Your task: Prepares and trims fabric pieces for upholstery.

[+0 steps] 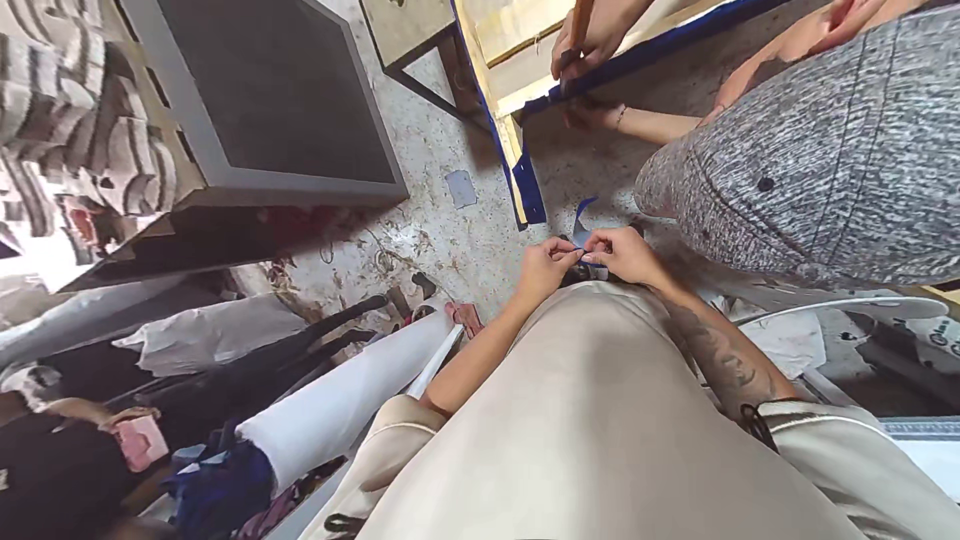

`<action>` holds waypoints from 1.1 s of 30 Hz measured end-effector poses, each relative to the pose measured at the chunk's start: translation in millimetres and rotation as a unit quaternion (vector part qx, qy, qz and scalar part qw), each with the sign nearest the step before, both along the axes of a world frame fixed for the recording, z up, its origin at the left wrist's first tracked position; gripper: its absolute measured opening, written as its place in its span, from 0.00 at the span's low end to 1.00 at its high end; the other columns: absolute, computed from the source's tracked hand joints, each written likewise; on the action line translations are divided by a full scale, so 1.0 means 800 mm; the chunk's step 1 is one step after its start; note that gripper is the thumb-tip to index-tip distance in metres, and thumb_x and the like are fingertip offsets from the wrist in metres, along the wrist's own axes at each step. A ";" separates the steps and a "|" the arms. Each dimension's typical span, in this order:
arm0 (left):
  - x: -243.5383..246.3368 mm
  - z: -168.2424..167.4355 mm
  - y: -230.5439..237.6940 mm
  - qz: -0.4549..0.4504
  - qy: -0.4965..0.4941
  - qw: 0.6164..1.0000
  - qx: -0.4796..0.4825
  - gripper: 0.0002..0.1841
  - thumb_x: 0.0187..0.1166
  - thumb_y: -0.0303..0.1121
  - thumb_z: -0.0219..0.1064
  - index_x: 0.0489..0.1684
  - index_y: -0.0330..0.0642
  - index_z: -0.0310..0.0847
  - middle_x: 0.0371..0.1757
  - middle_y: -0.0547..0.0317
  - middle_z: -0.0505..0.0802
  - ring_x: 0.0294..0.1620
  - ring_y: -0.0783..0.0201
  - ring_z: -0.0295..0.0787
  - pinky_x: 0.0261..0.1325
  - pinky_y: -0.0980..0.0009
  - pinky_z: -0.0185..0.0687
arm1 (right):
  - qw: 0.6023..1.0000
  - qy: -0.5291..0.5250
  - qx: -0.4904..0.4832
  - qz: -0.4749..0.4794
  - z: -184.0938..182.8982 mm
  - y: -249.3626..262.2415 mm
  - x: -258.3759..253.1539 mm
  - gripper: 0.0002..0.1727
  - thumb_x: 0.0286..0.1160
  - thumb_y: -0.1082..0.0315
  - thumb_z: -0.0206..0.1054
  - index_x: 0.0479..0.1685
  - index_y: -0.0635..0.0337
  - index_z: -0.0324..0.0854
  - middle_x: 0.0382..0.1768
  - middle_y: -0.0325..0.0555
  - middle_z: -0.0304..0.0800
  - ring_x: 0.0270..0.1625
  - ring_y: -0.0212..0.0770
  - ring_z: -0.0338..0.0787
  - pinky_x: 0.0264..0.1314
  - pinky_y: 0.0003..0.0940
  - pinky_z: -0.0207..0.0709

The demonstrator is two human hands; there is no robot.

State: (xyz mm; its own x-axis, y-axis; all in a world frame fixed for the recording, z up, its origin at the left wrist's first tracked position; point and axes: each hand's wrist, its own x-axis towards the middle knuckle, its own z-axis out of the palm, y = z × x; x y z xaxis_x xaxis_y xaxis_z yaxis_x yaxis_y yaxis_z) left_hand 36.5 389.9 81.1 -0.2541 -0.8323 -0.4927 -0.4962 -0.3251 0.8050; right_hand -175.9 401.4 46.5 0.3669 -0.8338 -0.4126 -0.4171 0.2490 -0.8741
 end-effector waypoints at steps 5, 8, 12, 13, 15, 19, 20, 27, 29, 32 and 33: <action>-0.012 -0.002 -0.005 0.075 -0.020 0.996 0.052 0.14 0.67 0.33 0.84 0.43 0.33 0.92 0.37 0.53 0.98 0.37 0.61 0.99 0.52 0.61 0.98 | 0.998 -0.029 0.055 -0.032 -0.008 -0.002 -0.002 0.14 0.73 0.63 0.77 0.53 0.58 0.88 0.33 0.43 0.91 0.37 0.39 0.89 0.50 0.44 0.84; -0.018 -0.003 -0.008 0.110 -0.014 0.991 0.071 0.14 0.64 0.30 0.85 0.42 0.31 0.91 0.36 0.50 0.98 0.36 0.58 0.99 0.50 0.60 0.98 | 0.997 -0.032 0.057 -0.040 -0.011 -0.003 -0.005 0.16 0.72 0.63 0.78 0.56 0.57 0.86 0.32 0.42 0.89 0.36 0.38 0.88 0.49 0.43 0.83; -0.026 0.002 -0.023 0.034 -0.075 0.996 0.046 0.12 0.66 0.31 0.83 0.41 0.35 0.92 0.35 0.55 0.98 0.35 0.64 0.98 0.49 0.63 0.97 | 0.996 -0.028 -0.055 -0.056 -0.016 -0.009 -0.018 0.23 0.74 0.61 0.76 0.69 0.51 0.84 0.58 0.45 0.91 0.49 0.45 0.90 0.56 0.48 0.84; -0.028 0.006 -0.028 -0.027 -0.104 0.994 0.023 0.11 0.68 0.33 0.81 0.42 0.38 0.93 0.36 0.58 0.98 0.36 0.67 0.96 0.50 0.65 0.95 | 0.994 -0.052 -0.088 -0.030 -0.018 -0.015 -0.026 0.26 0.76 0.61 0.73 0.75 0.47 0.81 0.71 0.43 0.85 0.51 0.43 0.89 0.55 0.45 0.84; -0.037 0.014 -0.041 -0.141 -0.143 0.980 -0.010 0.12 0.72 0.35 0.78 0.47 0.41 0.91 0.39 0.60 0.97 0.40 0.68 0.95 0.54 0.63 0.92 | 0.988 -0.103 -0.110 0.045 -0.022 -0.033 -0.041 0.30 0.78 0.63 0.71 0.83 0.41 0.76 0.77 0.42 0.82 0.45 0.39 0.88 0.49 0.40 0.84; -0.060 0.019 -0.061 -0.223 -0.224 0.948 -0.021 0.16 0.72 0.35 0.76 0.56 0.43 0.88 0.43 0.60 0.98 0.46 0.62 0.95 0.61 0.53 0.88 | 0.981 -0.105 -0.074 0.146 -0.047 -0.072 -0.057 0.27 0.71 0.57 0.79 0.70 0.52 0.83 0.46 0.47 0.92 0.41 0.43 0.89 0.51 0.47 0.84; -0.065 0.017 -0.068 -0.224 -0.248 0.942 -0.017 0.16 0.73 0.36 0.76 0.57 0.44 0.88 0.44 0.60 0.98 0.48 0.60 0.96 0.63 0.50 0.87 | 0.981 -0.091 -0.080 0.153 -0.055 -0.080 -0.058 0.22 0.71 0.54 0.79 0.60 0.55 0.88 0.42 0.48 0.92 0.43 0.44 0.89 0.54 0.49 0.83; -0.078 -0.036 -0.155 -0.211 -0.295 0.932 -0.010 0.12 0.79 0.40 0.70 0.51 0.46 0.95 0.46 0.54 0.98 0.53 0.55 0.95 0.68 0.48 0.84 | 0.964 0.141 -0.150 0.171 -0.048 -0.164 -0.040 0.12 0.79 0.62 0.66 0.48 0.59 0.90 0.54 0.57 0.89 0.55 0.63 0.91 0.53 0.68 0.82; -0.075 -0.041 -0.184 -0.184 -0.284 0.941 0.005 0.13 0.82 0.39 0.67 0.51 0.45 0.94 0.47 0.53 0.98 0.54 0.54 0.95 0.69 0.48 0.84 | 0.962 0.162 -0.159 0.149 -0.027 -0.210 -0.037 0.11 0.78 0.65 0.66 0.52 0.56 0.90 0.58 0.55 0.89 0.56 0.61 0.91 0.53 0.65 0.84; -0.069 -0.055 -0.220 -0.149 -0.243 0.957 0.045 0.12 0.82 0.38 0.66 0.49 0.43 0.95 0.46 0.50 0.98 0.53 0.52 0.95 0.66 0.46 0.86 | 0.974 0.135 -0.182 0.030 -0.001 -0.314 -0.049 0.14 0.81 0.58 0.66 0.54 0.52 0.91 0.55 0.48 0.91 0.58 0.50 0.91 0.61 0.55 0.84; -0.067 -0.060 -0.232 -0.143 -0.228 0.961 0.064 0.12 0.80 0.38 0.67 0.48 0.43 0.95 0.45 0.50 0.98 0.51 0.53 0.95 0.65 0.46 0.87 | 0.971 0.140 -0.193 -0.031 0.006 -0.357 -0.058 0.15 0.82 0.56 0.65 0.53 0.53 0.91 0.52 0.47 0.93 0.56 0.47 0.92 0.62 0.52 0.85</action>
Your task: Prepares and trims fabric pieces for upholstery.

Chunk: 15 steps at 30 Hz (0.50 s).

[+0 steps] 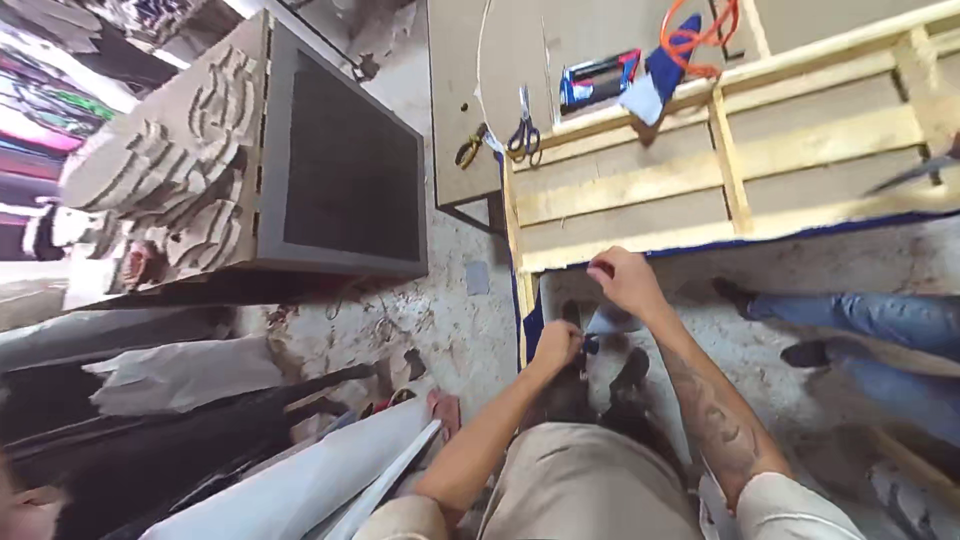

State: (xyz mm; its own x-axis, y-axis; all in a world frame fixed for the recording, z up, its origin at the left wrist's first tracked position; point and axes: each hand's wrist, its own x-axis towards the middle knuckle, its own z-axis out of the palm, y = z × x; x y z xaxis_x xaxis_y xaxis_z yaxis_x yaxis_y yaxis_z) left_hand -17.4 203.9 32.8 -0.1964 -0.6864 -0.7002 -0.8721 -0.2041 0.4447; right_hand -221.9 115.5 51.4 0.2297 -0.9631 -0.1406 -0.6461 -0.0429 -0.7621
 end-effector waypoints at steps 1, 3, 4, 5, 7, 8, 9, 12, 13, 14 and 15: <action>0.003 -0.006 -0.008 0.009 0.010 1.000 0.020 0.12 0.80 0.38 0.68 0.49 0.43 0.95 0.45 0.51 0.98 0.51 0.54 0.96 0.64 0.47 0.87 | 0.999 0.003 -0.009 -0.054 0.007 -0.042 -0.006 0.15 0.83 0.57 0.63 0.53 0.54 0.91 0.50 0.48 0.94 0.55 0.46 0.93 0.63 0.51 0.85; 0.012 -0.014 -0.021 0.013 0.032 0.998 0.050 0.12 0.81 0.38 0.68 0.51 0.44 0.94 0.47 0.51 0.98 0.53 0.54 0.95 0.66 0.47 0.87 | 0.991 0.022 -0.035 -0.127 0.016 -0.125 -0.010 0.14 0.83 0.59 0.64 0.52 0.57 0.91 0.46 0.50 0.94 0.51 0.48 0.93 0.59 0.54 0.86; 0.018 -0.013 -0.028 0.004 0.046 0.997 0.058 0.13 0.82 0.37 0.67 0.53 0.43 0.93 0.49 0.49 0.97 0.55 0.51 0.95 0.68 0.45 0.85 | 0.990 0.041 -0.049 -0.129 0.019 -0.166 -0.009 0.13 0.83 0.61 0.65 0.54 0.58 0.90 0.47 0.52 0.93 0.51 0.51 0.93 0.59 0.56 0.86; 0.025 -0.011 -0.037 -0.011 0.060 0.996 0.060 0.13 0.83 0.37 0.66 0.54 0.42 0.93 0.51 0.46 0.96 0.58 0.48 0.93 0.70 0.43 0.82 | 0.989 0.069 -0.068 -0.114 0.024 -0.209 -0.010 0.14 0.84 0.62 0.64 0.58 0.59 0.88 0.50 0.55 0.93 0.54 0.54 0.92 0.62 0.58 0.84; 0.039 -0.010 -0.053 -0.034 0.069 0.995 0.068 0.13 0.84 0.40 0.65 0.54 0.47 0.94 0.53 0.48 0.96 0.61 0.47 0.91 0.70 0.41 0.81 | 0.983 0.131 -0.110 -0.072 0.028 -0.305 -0.010 0.18 0.84 0.65 0.63 0.67 0.62 0.83 0.57 0.63 0.89 0.61 0.63 0.89 0.66 0.64 0.81; 0.046 -0.013 -0.056 -0.049 0.070 0.993 0.086 0.14 0.85 0.42 0.64 0.55 0.50 0.94 0.55 0.51 0.96 0.64 0.48 0.91 0.72 0.43 0.80 | 0.978 0.164 -0.117 -0.050 0.021 -0.360 -0.010 0.22 0.83 0.65 0.63 0.74 0.62 0.78 0.63 0.67 0.86 0.67 0.67 0.86 0.69 0.67 0.78; 0.050 -0.016 -0.053 -0.061 0.082 0.989 0.111 0.15 0.86 0.42 0.62 0.57 0.51 0.94 0.58 0.53 0.96 0.67 0.50 0.89 0.75 0.45 0.78 | 0.973 0.202 -0.105 -0.023 0.008 -0.416 -0.011 0.29 0.79 0.64 0.66 0.80 0.60 0.72 0.70 0.69 0.81 0.73 0.69 0.81 0.72 0.69 0.75; 0.063 -0.030 -0.053 -0.043 0.140 0.978 0.145 0.13 0.84 0.41 0.65 0.54 0.51 0.96 0.55 0.56 0.97 0.63 0.55 0.92 0.75 0.49 0.79 | 0.954 0.290 -0.052 0.051 -0.061 -0.558 -0.018 0.48 0.63 0.63 0.79 0.89 0.55 0.61 0.75 0.75 0.74 0.78 0.77 0.73 0.72 0.77 0.70; 0.069 -0.035 -0.055 -0.021 0.161 0.974 0.157 0.13 0.82 0.42 0.67 0.52 0.52 0.96 0.53 0.58 0.98 0.61 0.57 0.93 0.73 0.49 0.80 | 0.946 0.315 -0.028 0.072 -0.076 -0.585 -0.012 0.51 0.60 0.63 0.81 0.90 0.54 0.60 0.74 0.76 0.74 0.76 0.80 0.75 0.69 0.80 0.71; 0.074 -0.038 -0.055 0.010 0.181 0.970 0.164 0.12 0.80 0.43 0.70 0.50 0.52 0.97 0.50 0.59 0.98 0.58 0.59 0.94 0.72 0.50 0.82 | 0.939 0.334 -0.001 0.085 -0.080 -0.600 -0.001 0.53 0.54 0.65 0.82 0.89 0.54 0.60 0.74 0.77 0.73 0.74 0.81 0.75 0.65 0.82 0.72; 0.080 -0.040 -0.055 0.042 0.196 0.965 0.167 0.12 0.77 0.44 0.73 0.49 0.51 0.97 0.48 0.59 0.99 0.55 0.61 0.95 0.69 0.51 0.84 | 0.931 0.354 0.029 0.088 -0.075 -0.605 0.013 0.53 0.52 0.64 0.83 0.87 0.54 0.61 0.71 0.77 0.76 0.71 0.80 0.78 0.62 0.83 0.73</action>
State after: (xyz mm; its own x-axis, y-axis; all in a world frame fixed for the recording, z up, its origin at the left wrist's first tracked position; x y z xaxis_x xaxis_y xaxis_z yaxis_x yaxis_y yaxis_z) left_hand 46.5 159.9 1.2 -0.4443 -0.4606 -0.7684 -0.6239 -0.4564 0.6344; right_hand -211.9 -368.5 -8.3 0.2136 -0.9055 -0.3668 -0.9740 -0.1684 -0.1516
